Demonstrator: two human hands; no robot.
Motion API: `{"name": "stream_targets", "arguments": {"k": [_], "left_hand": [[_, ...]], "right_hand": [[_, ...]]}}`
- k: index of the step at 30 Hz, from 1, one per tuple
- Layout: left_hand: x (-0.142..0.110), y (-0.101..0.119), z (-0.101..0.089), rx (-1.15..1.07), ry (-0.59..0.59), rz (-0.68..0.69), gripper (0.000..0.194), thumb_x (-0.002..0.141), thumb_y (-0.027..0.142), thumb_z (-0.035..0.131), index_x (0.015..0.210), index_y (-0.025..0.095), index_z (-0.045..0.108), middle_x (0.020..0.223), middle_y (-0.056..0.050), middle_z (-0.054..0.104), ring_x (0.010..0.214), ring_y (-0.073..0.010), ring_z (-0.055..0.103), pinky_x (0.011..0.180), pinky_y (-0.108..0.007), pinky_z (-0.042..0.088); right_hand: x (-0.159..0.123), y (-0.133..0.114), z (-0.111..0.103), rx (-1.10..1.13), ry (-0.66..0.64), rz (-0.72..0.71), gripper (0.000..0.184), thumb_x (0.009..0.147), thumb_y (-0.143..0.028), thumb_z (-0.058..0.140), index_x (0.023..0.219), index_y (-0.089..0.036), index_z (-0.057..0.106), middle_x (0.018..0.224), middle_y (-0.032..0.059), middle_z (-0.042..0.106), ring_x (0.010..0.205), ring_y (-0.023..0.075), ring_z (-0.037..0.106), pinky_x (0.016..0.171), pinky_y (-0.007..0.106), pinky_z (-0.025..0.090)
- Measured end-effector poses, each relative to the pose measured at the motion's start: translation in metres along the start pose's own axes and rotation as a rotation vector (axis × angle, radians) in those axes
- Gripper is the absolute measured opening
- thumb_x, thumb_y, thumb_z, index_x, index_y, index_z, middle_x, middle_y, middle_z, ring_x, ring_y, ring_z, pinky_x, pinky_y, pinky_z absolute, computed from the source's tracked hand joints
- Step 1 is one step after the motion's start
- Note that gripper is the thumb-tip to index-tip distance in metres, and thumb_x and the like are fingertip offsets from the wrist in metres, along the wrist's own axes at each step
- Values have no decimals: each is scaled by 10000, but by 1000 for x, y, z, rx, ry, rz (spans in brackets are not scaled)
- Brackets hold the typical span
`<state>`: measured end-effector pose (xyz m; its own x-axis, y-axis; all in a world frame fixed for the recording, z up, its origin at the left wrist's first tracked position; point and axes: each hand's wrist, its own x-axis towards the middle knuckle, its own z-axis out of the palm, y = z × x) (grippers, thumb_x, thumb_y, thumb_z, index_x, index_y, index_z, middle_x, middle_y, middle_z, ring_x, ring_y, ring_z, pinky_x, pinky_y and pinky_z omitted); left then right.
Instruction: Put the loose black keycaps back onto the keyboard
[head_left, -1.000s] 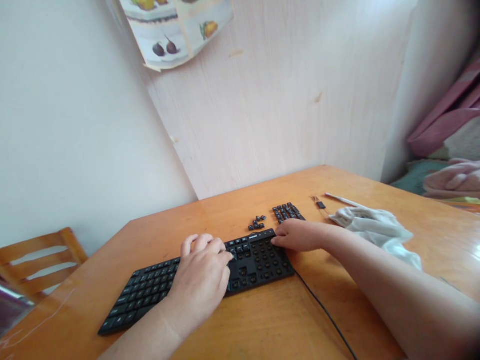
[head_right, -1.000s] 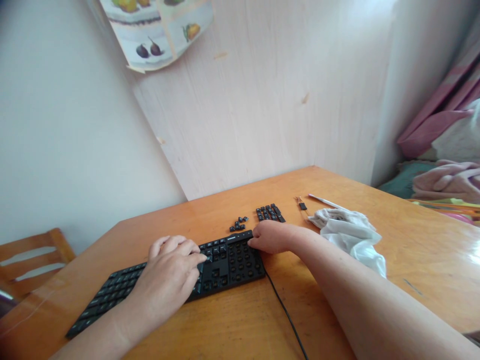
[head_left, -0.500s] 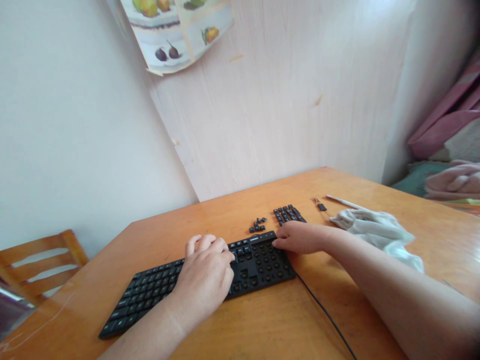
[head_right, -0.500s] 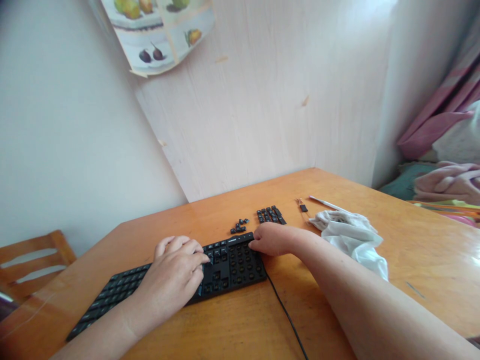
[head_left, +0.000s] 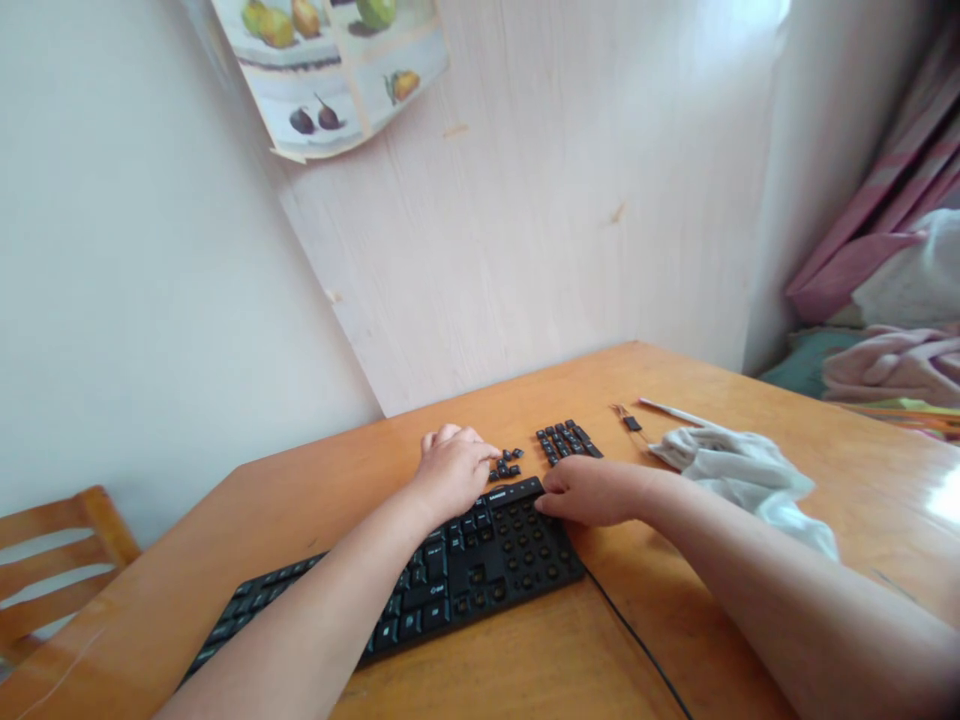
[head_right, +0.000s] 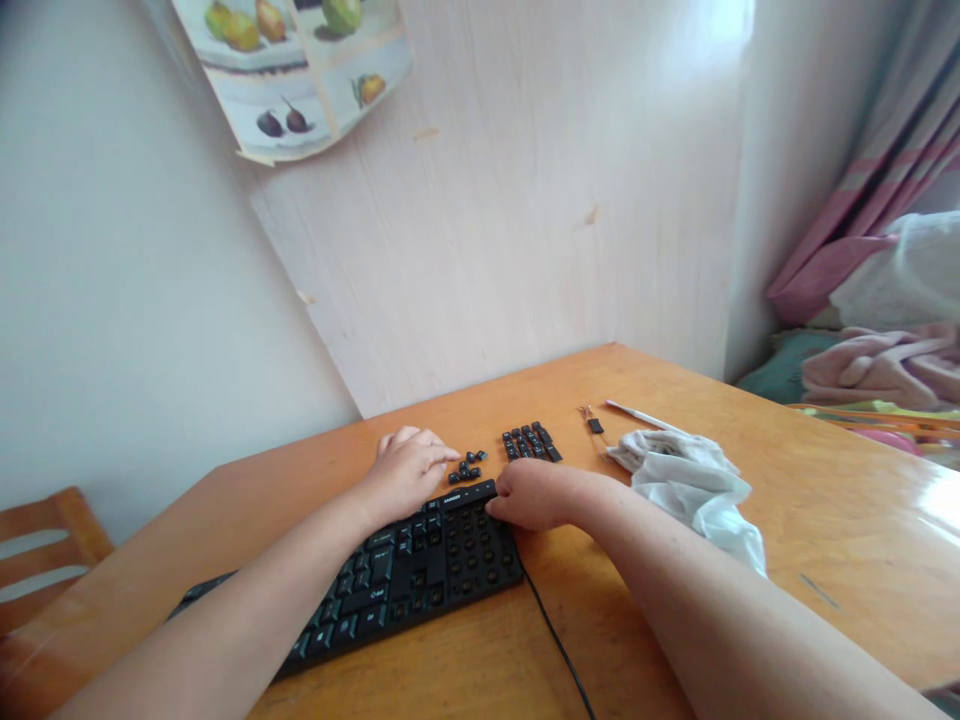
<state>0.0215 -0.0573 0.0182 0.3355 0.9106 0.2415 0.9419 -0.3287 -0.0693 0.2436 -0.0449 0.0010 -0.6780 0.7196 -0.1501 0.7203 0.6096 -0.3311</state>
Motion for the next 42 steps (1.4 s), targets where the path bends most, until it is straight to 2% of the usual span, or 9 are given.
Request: {"name": "stream_targets", "arguments": {"k": [4, 8, 18, 25, 31, 36, 42], "left_hand": [[21, 0, 11, -1, -33, -3, 309, 890, 301, 475, 1024, 416, 728, 1078, -5, 684, 1101, -266, 473, 923, -461, 312], [31, -4, 18, 24, -45, 6, 334, 861, 255, 483, 992, 429, 736, 1093, 0, 673, 1120, -267, 457, 953, -491, 275], [28, -7, 24, 75, 12, 17, 297, 874, 299, 488, 962, 408, 749, 1137, -21, 634, 1159, -273, 413, 1019, -519, 198], [34, -9, 26, 24, 39, -84, 232, 850, 349, 526, 910, 380, 748, 1116, 1, 672, 1154, -269, 426, 998, -494, 232], [50, -11, 26, -51, -50, -210, 178, 758, 447, 608, 855, 392, 746, 1071, 14, 694, 1138, -291, 460, 952, -494, 288], [62, -9, 30, -56, -103, -251, 203, 723, 518, 629, 834, 399, 750, 1039, 1, 702, 1117, -307, 480, 919, -494, 325], [70, -7, 34, -61, -147, -274, 154, 695, 476, 660, 791, 400, 754, 1021, 6, 711, 1111, -309, 491, 924, -509, 333]], "right_hand": [[-1, 0, -1, 24, -15, 17, 406, 889, -455, 457, 875, -161, 738, 821, 96, 718, 695, 202, 607, 571, 266, 352], [0, 0, -1, 36, -15, 19, 414, 883, -457, 457, 903, -162, 747, 844, 100, 727, 693, 203, 611, 568, 268, 356], [-3, -3, -3, 31, -15, 32, 415, 882, -454, 450, 871, -162, 745, 825, 97, 726, 675, 200, 606, 546, 265, 339], [-3, -2, -3, 13, -4, 16, 425, 886, -453, 441, 861, -152, 740, 820, 102, 723, 674, 201, 604, 540, 266, 331], [-3, -4, -4, 7, -5, 18, 428, 891, -455, 434, 878, -154, 737, 842, 113, 724, 688, 216, 612, 543, 276, 338], [-3, -4, -3, 3, 6, 20, 431, 890, -453, 427, 861, -157, 739, 817, 106, 722, 665, 203, 600, 525, 270, 322], [-4, -5, -5, -6, -1, 15, 436, 894, -441, 419, 882, -153, 747, 835, 109, 726, 676, 203, 604, 528, 271, 319]]}}
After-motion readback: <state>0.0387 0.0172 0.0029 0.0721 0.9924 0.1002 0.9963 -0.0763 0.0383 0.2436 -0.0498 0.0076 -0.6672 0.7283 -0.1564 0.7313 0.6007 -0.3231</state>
